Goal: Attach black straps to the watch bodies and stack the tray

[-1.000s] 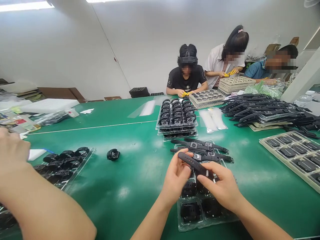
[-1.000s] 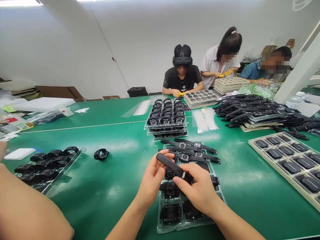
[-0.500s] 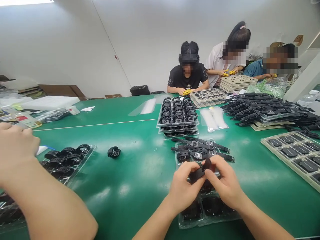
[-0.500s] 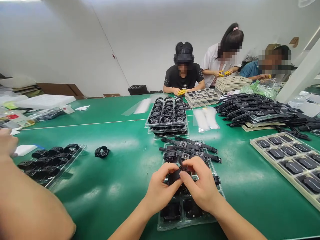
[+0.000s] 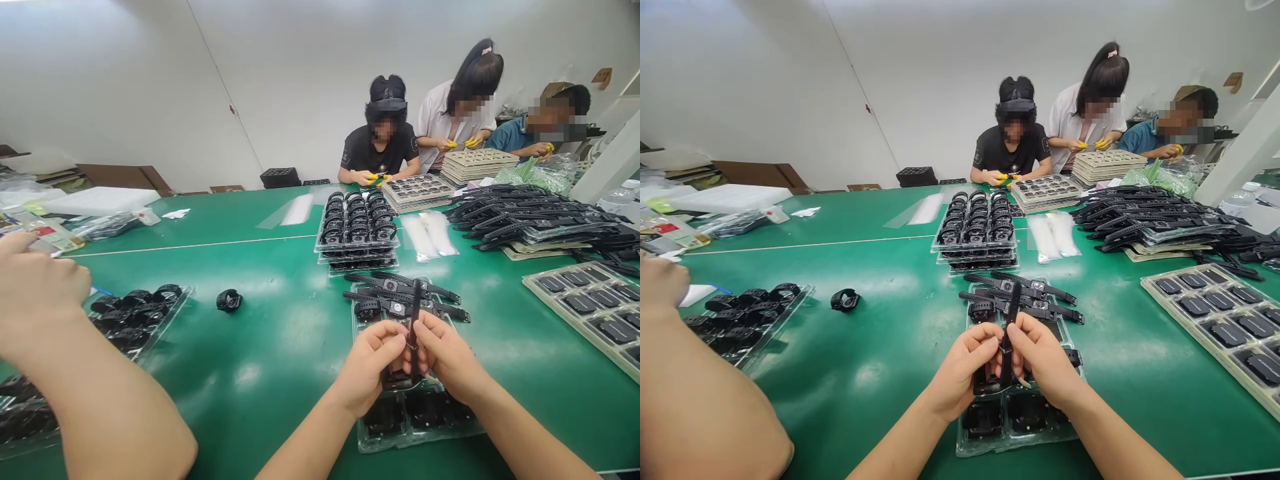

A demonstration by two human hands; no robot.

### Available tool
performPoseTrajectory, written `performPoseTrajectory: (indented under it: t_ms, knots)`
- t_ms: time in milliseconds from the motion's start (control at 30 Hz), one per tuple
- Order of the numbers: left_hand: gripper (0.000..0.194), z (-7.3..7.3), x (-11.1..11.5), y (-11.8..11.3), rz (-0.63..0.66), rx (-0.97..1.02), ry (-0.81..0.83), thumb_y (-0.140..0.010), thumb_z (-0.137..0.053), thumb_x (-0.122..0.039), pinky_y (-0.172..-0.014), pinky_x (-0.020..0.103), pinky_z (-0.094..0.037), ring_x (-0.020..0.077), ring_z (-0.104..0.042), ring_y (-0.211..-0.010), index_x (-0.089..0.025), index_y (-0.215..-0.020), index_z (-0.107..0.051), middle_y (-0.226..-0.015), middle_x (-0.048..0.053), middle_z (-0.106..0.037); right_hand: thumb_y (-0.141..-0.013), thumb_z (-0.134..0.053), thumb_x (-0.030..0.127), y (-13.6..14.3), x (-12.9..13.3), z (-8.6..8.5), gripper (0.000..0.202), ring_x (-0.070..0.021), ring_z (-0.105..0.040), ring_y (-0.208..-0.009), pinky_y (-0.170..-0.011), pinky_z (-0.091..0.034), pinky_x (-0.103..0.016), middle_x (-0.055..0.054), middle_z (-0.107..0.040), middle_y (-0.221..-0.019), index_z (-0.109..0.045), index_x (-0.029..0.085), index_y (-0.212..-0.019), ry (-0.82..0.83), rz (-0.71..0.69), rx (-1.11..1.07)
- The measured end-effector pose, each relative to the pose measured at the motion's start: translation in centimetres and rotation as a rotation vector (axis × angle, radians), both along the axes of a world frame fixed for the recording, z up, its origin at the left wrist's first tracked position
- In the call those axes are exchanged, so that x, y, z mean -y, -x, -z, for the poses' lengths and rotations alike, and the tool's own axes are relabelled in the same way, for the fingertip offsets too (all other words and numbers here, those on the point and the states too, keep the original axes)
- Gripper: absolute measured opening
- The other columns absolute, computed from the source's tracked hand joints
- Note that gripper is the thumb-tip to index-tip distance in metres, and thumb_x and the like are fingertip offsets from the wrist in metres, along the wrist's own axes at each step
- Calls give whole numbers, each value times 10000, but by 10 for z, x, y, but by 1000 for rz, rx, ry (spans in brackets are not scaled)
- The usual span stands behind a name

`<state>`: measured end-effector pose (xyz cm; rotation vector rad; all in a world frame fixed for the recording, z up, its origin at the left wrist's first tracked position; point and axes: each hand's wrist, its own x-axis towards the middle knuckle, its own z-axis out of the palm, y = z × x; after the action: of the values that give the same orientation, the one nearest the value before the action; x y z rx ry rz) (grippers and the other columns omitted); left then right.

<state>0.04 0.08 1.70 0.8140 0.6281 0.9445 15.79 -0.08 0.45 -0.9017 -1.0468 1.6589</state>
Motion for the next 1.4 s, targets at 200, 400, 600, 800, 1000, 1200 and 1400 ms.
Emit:
performPoseTrajectory:
  t_ms: [200,400,600,800,1000,1200,1400]
  knots:
    - [305,7,1,-2,41,71,77,-864,-778,-424,-612,191,-484,88,-588,-593,-166,-934,-633,-712,8,-662,-846,-739,605,0,0,0,484,-87,-483,-442,-429,-373,-187,73,-520,-519,-498,211,-701,0,41,-9]
    - [342,6,4,-2,38,68,79,-860,-774,-471,-595,205,-452,98,-549,-579,-186,-953,-610,-694,-12,-620,-857,-738,596,-2,0,0,486,-82,-482,-459,-454,-391,-192,68,-528,-532,-515,200,-684,-69,61,41]
    - [340,9,4,-3,27,83,95,-866,-772,-461,-594,191,-428,92,-542,-592,-196,-970,-586,-708,-15,-615,-858,-718,618,-3,0,-2,497,-94,-483,-486,-485,-408,-219,54,-522,-552,-537,196,-669,-141,92,147]
    - [349,6,5,-3,-11,30,33,-832,-806,-454,-607,200,-432,92,-548,-604,-199,-973,-615,-708,-25,-608,-895,-687,596,-4,0,1,442,-109,-486,-515,-506,-401,-232,51,-519,-586,-548,205,-744,-168,79,149]
    - [307,2,9,-4,-158,-193,-213,-813,-815,-438,-742,274,-524,139,-618,-745,-191,-935,-678,-874,14,-658,-880,-700,584,-6,3,-5,435,-122,-466,-568,-540,-423,-250,55,-456,-661,-497,226,-738,-250,138,238]
    - [169,12,13,-5,-285,-384,-436,-905,-711,-325,-879,321,-535,211,-658,-959,-219,-1036,-695,-1031,54,-712,-872,-733,478,-12,5,-7,281,-157,-508,-700,-620,-451,-266,13,-550,-781,-626,219,-878,-383,140,378]
    - [154,17,15,-4,-392,-485,-582,-938,-663,-259,-843,309,-558,203,-693,-920,-236,-1086,-702,-1023,50,-746,-954,-625,510,-8,6,-1,305,-164,-569,-613,-576,-505,-285,7,-599,-701,-671,208,-966,-251,208,269]
